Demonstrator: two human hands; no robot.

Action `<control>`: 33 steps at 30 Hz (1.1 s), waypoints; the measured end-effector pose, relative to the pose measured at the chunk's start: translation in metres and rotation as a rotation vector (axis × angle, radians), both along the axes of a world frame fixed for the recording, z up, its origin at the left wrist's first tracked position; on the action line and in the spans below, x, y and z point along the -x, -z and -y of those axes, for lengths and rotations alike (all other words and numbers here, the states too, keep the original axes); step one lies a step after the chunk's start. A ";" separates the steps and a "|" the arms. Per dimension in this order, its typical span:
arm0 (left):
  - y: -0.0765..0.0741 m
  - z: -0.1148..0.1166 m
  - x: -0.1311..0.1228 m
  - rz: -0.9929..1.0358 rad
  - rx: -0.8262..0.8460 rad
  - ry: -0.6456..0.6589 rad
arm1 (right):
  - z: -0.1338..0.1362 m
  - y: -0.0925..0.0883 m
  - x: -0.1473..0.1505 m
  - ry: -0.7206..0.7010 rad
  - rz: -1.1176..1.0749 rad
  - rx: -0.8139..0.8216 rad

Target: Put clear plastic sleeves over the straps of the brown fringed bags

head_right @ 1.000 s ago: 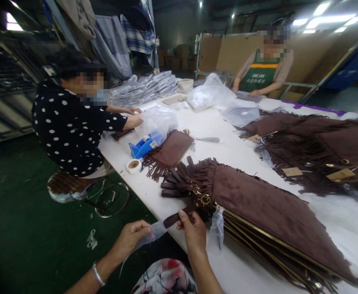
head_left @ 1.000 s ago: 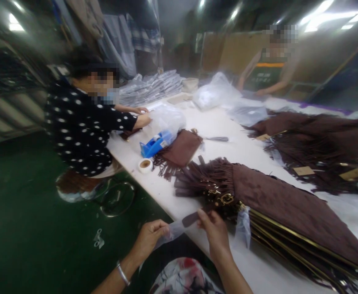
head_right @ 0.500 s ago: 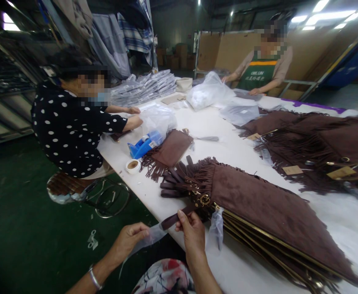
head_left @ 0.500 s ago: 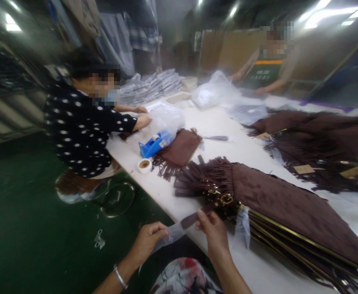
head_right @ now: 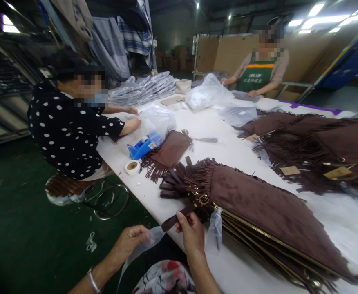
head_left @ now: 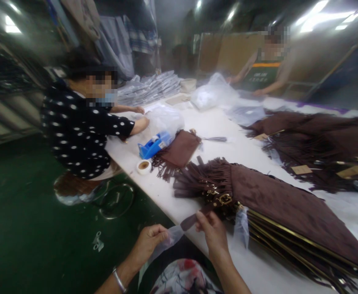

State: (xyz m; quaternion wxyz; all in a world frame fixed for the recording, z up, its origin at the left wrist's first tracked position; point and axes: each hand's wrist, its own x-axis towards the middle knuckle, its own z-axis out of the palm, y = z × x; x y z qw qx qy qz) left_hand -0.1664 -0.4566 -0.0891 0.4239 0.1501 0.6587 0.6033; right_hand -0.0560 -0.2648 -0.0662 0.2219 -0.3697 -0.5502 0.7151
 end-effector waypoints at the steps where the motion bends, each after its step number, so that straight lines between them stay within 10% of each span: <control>1: -0.001 0.000 0.000 0.005 -0.002 0.009 | 0.000 0.000 0.000 0.001 0.008 -0.010; 23: -0.014 -0.014 -0.034 0.109 -0.044 -0.122 | 0.016 -0.004 0.001 -0.214 -0.098 0.204; 33: -0.021 -0.012 -0.043 0.275 -0.049 -0.170 | 0.014 -0.013 -0.004 -0.158 -0.016 0.012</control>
